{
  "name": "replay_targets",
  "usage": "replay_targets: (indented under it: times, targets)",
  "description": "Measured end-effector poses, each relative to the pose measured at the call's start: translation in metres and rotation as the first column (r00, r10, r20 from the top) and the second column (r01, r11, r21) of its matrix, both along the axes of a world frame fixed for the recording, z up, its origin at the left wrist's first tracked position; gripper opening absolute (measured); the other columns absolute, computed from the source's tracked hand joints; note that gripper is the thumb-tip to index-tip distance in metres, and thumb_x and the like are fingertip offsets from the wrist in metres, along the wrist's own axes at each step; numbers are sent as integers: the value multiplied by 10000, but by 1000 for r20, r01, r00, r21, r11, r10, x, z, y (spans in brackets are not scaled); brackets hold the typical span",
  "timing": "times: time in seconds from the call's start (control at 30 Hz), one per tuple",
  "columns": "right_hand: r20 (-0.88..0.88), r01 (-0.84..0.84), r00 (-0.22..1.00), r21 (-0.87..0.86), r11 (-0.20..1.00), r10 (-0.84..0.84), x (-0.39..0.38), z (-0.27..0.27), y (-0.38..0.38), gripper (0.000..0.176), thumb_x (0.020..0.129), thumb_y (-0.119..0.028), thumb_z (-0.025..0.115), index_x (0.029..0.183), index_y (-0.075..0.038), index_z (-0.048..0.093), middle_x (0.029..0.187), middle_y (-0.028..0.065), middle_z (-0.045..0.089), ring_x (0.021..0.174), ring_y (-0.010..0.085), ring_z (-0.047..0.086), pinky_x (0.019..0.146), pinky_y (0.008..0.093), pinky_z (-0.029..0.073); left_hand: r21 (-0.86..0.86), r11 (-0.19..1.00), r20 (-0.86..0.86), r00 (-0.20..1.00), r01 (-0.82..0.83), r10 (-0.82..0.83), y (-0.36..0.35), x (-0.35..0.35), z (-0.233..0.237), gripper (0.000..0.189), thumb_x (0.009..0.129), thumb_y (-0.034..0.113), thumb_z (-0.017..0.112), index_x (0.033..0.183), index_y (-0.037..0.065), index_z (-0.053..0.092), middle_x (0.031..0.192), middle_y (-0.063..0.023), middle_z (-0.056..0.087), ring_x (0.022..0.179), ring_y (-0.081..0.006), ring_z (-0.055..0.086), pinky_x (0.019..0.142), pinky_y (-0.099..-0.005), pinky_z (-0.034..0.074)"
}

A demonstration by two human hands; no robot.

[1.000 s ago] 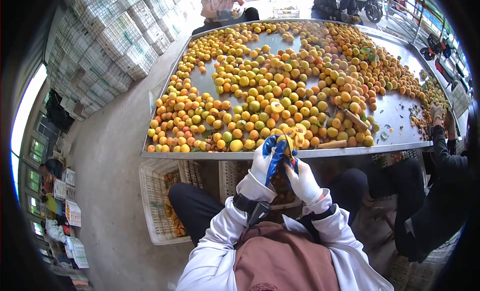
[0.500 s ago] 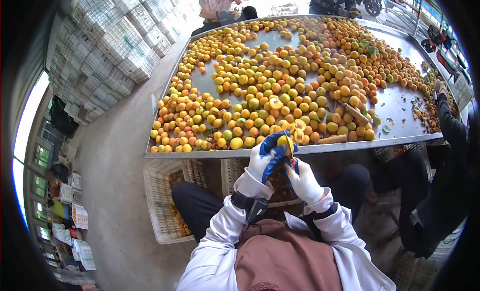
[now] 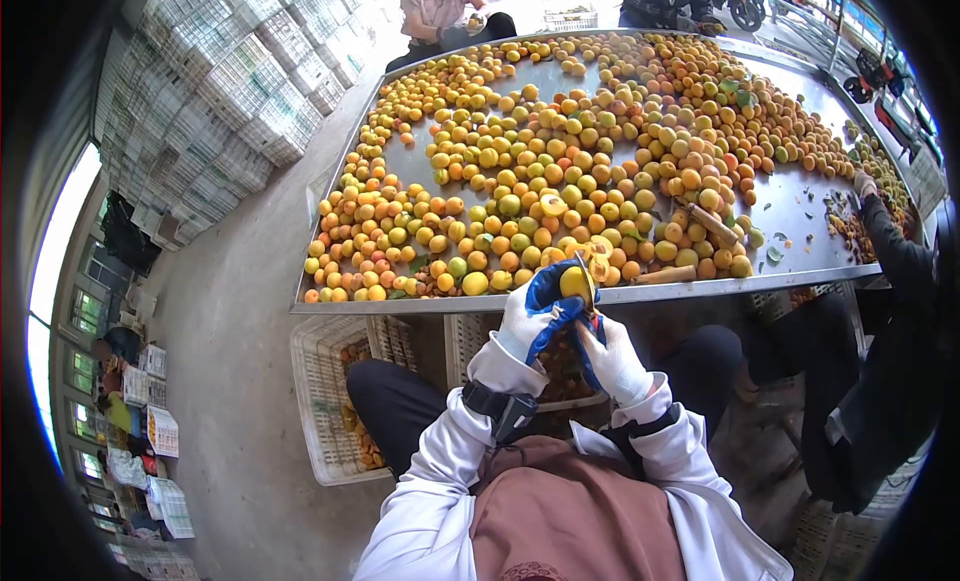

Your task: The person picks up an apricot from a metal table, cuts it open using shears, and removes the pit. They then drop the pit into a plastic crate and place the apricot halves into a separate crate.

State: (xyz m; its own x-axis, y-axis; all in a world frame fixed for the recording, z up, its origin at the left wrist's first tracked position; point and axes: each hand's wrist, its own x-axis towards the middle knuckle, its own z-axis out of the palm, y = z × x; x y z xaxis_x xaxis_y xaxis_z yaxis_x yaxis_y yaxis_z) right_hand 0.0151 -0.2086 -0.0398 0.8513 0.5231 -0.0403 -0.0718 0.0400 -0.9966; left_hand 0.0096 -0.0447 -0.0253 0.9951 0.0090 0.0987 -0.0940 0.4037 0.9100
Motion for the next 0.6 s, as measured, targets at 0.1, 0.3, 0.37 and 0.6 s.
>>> replay_targets:
  times: [0.1,0.3,0.37,0.6]
  targets:
    - [88,46,995,-58,997,-41,-5,0,4,208,1046,-117,527,1107,41,648,910,9,667,859,66,545,769,265,486,-236,972,-108,994,-10,-16,-11,-4,5,411,955,103,680,1320,-33,549,1111,-168,687,995,-258,692,870,-361,579]
    - [72,71,995,-85,994,-65,-6,-3,1,198,1043,-98,521,1104,41,647,900,15,662,837,68,540,739,260,487,-184,983,-120,993,-2,-20,-10,5,-7,373,970,170,684,1273,-17,573,1087,-127,699,948,-204,695,829,-304,576]
    - [-24,20,1000,64,998,-18,-5,-5,0,207,1050,-120,518,1100,34,647,890,-3,651,828,62,532,730,253,482,-120,993,-124,992,-22,7,-6,9,-12,386,958,165,701,1274,-16,573,1110,-116,695,965,-191,689,842,-299,573]
    - [0,-19,1000,-22,1000,19,-6,1,0,201,1049,-124,519,1101,34,633,885,15,651,793,85,538,695,295,473,47,988,55,988,-149,147,-8,7,-5,422,945,82,693,1321,-27,539,1092,-137,680,1008,-231,679,908,-344,556]
